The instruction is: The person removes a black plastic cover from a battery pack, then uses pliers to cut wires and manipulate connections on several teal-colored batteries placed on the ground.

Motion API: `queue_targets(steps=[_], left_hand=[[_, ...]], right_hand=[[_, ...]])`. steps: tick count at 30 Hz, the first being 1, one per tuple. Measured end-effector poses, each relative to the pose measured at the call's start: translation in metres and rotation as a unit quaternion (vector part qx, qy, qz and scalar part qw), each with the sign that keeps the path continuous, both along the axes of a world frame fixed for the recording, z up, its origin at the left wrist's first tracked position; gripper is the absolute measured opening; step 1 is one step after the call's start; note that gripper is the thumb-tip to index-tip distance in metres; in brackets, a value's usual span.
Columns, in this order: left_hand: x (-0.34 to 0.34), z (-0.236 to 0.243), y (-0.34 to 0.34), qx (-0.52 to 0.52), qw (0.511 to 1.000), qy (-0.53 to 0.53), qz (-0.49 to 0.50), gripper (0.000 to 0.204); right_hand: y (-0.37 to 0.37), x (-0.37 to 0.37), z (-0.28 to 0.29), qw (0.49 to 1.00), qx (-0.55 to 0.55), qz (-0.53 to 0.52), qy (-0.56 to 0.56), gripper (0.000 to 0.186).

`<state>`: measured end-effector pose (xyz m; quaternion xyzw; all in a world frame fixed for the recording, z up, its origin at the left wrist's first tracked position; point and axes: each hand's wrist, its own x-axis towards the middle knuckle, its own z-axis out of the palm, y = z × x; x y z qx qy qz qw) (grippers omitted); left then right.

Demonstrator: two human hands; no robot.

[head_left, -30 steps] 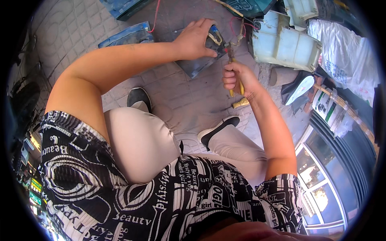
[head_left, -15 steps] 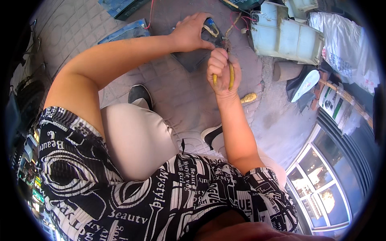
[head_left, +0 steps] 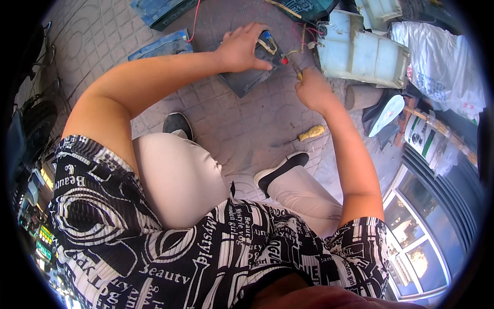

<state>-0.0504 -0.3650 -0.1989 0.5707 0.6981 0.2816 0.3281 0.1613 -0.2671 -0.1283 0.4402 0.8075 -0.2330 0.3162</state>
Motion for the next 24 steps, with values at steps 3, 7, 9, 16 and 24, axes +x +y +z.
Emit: queue_targets(steps=[3,7,9,16,24], left_hand=[[0.001,0.000,0.001,0.001,1.000,0.002,0.002,0.089],[0.001,0.002,0.000,0.000,1.000,0.002,0.006,0.090],[0.001,0.003,0.000,-0.006,1.000,0.003,0.005,0.090],[0.001,0.003,-0.001,-0.012,1.000,0.000,0.003,0.092],[0.004,0.003,0.000,-0.009,1.000,0.008,0.009,0.092]], right_hand=[[-0.010,-0.006,0.002,0.998,0.033,0.011,-0.043,0.046],[-0.018,-0.014,0.010,0.992,0.088,0.063,-0.063,0.046],[-0.020,-0.020,0.015,0.988,0.102,0.078,-0.081,0.045],[-0.014,-0.020,0.011,0.999,0.045,0.015,-0.016,0.038],[0.002,-0.012,-0.001,0.940,-0.220,-0.256,0.056,0.032]])
